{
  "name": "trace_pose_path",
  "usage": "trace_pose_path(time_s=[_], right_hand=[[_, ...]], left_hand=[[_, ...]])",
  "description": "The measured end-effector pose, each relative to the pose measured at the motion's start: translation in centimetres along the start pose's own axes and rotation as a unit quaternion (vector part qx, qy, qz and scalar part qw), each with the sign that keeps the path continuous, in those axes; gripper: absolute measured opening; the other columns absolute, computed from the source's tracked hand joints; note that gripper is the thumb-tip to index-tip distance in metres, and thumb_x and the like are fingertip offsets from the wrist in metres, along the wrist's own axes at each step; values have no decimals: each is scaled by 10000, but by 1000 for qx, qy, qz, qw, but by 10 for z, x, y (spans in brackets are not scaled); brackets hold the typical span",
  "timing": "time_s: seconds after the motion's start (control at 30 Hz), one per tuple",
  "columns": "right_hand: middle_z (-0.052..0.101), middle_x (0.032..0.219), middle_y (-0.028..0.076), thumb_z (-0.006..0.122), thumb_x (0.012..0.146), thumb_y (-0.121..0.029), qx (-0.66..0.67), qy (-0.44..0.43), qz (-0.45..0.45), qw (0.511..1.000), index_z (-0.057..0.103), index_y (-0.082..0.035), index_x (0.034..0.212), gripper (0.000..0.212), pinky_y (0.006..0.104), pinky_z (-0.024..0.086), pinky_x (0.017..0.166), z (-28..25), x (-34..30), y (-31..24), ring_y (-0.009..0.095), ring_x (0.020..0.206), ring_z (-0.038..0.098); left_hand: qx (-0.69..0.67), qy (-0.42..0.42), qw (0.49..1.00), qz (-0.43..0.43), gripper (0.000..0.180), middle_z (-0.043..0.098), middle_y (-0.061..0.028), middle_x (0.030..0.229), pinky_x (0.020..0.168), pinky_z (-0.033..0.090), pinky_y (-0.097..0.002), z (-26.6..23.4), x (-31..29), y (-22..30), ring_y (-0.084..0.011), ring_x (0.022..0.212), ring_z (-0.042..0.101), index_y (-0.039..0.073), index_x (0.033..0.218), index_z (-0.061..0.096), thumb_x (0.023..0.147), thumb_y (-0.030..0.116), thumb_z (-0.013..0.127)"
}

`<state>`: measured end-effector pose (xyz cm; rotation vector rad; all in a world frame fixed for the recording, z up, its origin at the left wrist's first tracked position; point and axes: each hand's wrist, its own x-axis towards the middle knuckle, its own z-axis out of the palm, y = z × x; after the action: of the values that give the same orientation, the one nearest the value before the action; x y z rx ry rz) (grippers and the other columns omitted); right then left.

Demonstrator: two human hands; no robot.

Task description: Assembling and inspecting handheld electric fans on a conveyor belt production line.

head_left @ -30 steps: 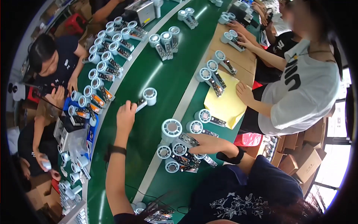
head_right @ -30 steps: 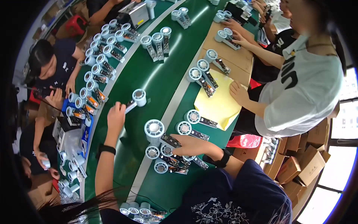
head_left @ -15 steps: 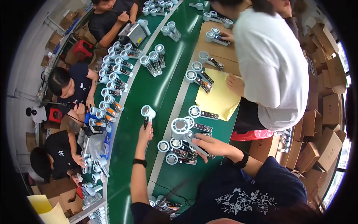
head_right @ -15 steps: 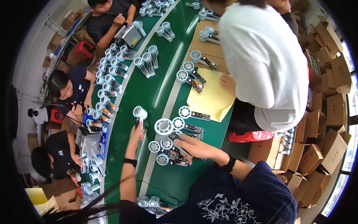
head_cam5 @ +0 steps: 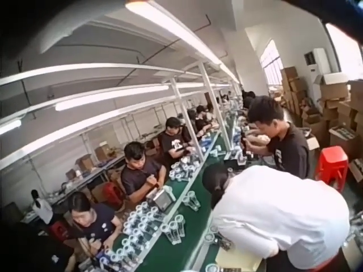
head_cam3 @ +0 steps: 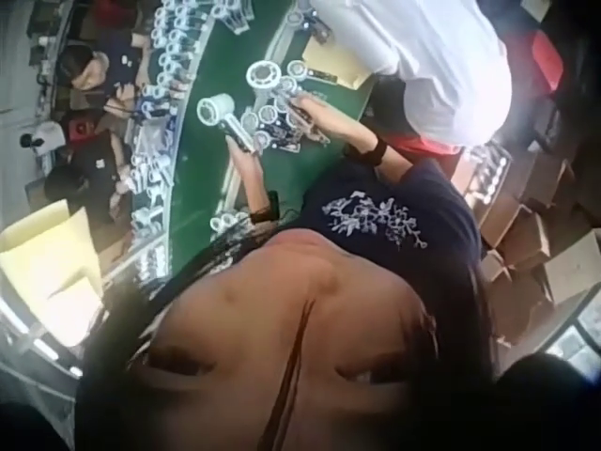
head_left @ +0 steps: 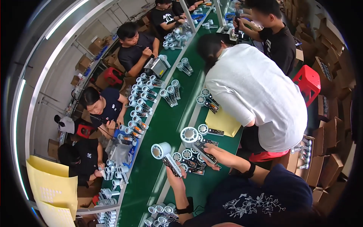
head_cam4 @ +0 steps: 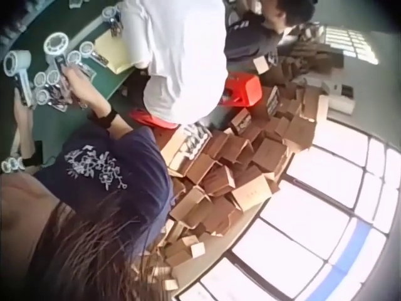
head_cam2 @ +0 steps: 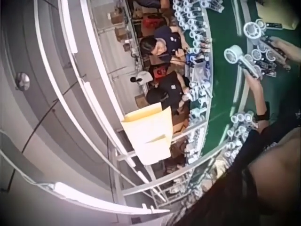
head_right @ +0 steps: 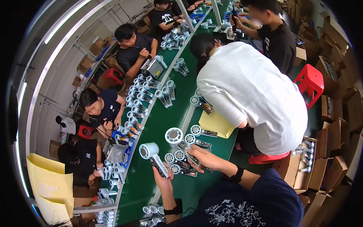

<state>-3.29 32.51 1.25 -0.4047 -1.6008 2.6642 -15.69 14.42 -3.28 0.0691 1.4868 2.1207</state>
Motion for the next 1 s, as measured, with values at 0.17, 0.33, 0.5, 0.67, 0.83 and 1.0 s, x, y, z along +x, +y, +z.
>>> trace_pose_path(time_s=[0.17, 0.33, 0.5, 0.67, 0.83, 1.0], right_hand=[[459, 607, 38, 302, 973, -283, 27, -40, 3, 999, 405, -59, 957, 248, 212, 306, 378, 27, -13, 1, 94, 425, 416], [462, 616, 36, 323, 966, -305, 42, -44, 21, 998, 412, -56, 1004, 267, 200, 271, 371, 73, -6, 4, 82, 417, 395], [474, 658, 37, 326, 959, -312, -3, -132, 0, 991, 408, -57, 1023, 276, 202, 250, 364, 106, -4, 27, 82, 417, 391], [490, 712, 45, 316, 958, -297, 8, -120, -27, 992, 394, -36, 1108, 311, 205, 248, 364, 133, -3, 52, 85, 416, 389], [496, 748, 59, 322, 960, -292, -6, -145, -56, 988, 367, -15, 1189, 363, 209, 259, 367, 148, -10, 66, 93, 428, 397], [498, 773, 70, 332, 960, -285, -23, -154, -48, 987, 354, -11, 1207, 369, 217, 277, 373, 156, -18, 73, 102, 442, 404]], left_hand=[[-66, -4, 995, 74, 425, 502, -50, 895, 436, 302, -241, -4, -47, 10, -104, 553, 414, 48, 1239, 378, 991, 380, 285], [-90, 43, 990, 101, 408, 475, -55, 831, 447, 322, -249, -3, -86, 33, -111, 537, 404, 13, 1015, 456, 992, 380, 280], [24, 107, 980, 165, 407, 485, -78, 823, 418, 329, -233, -23, -105, 41, -94, 509, 408, -6, 1014, 445, 995, 362, 272], [13, 113, 969, 217, 425, 467, -68, 712, 398, 328, -234, -24, -135, 50, -100, 497, 403, -21, 1048, 432, 987, 365, 268], [-5, 105, 969, 222, 426, 479, -76, 737, 399, 346, -236, -34, -150, 47, -105, 504, 425, -26, 1039, 425, 976, 366, 270], [9, 71, 966, 250, 375, 493, -107, 978, 425, 371, -209, -52, -154, 35, -93, 564, 483, -11, 1161, 358, 985, 312, 284]])
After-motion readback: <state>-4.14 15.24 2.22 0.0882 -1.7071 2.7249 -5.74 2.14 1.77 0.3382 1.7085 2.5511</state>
